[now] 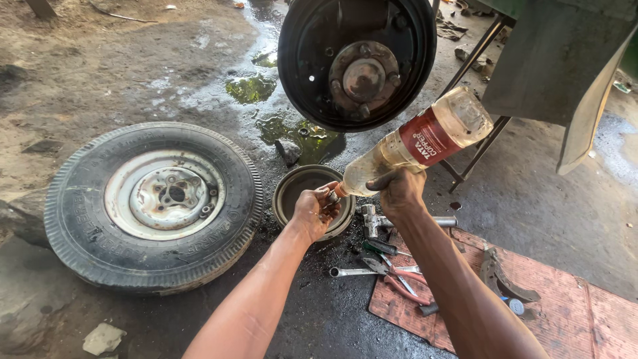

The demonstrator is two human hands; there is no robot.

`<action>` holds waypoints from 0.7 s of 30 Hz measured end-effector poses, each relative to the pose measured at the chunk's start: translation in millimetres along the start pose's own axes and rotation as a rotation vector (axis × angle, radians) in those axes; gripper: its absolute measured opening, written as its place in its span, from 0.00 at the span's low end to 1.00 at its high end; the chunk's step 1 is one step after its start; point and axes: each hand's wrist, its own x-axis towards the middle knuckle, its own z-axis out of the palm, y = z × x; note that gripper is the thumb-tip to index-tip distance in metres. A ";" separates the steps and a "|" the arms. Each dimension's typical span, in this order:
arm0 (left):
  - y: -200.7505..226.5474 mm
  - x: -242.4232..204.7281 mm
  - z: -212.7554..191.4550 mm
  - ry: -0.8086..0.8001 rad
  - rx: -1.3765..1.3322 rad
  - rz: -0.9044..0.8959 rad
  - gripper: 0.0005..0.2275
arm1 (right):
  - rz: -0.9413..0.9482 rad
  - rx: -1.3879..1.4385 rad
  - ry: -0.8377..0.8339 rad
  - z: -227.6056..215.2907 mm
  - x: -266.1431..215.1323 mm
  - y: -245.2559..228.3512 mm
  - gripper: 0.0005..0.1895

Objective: The person cleans a small metal mechanical component by hand, using a rag and a liquid solvent poured from a plastic bottle. The person scrubs the part repeatedly, rinses it with the solvent, and places it into a metal bowl. The work is performed in a workshop environment with a vehicle wheel and tire visible nearby.

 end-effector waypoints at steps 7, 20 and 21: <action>-0.8 7.7 -9.7 -0.035 -0.019 0.041 0.18 | -0.043 -0.050 0.019 2.8 2.7 2.1 0.37; -6.1 12.1 -7.0 -0.054 -0.024 0.023 0.10 | -0.090 -0.047 -0.028 5.5 8.0 3.4 0.35; -5.2 10.5 -6.4 -0.044 -0.007 0.020 0.10 | -0.081 -0.052 -0.035 5.5 8.3 3.2 0.35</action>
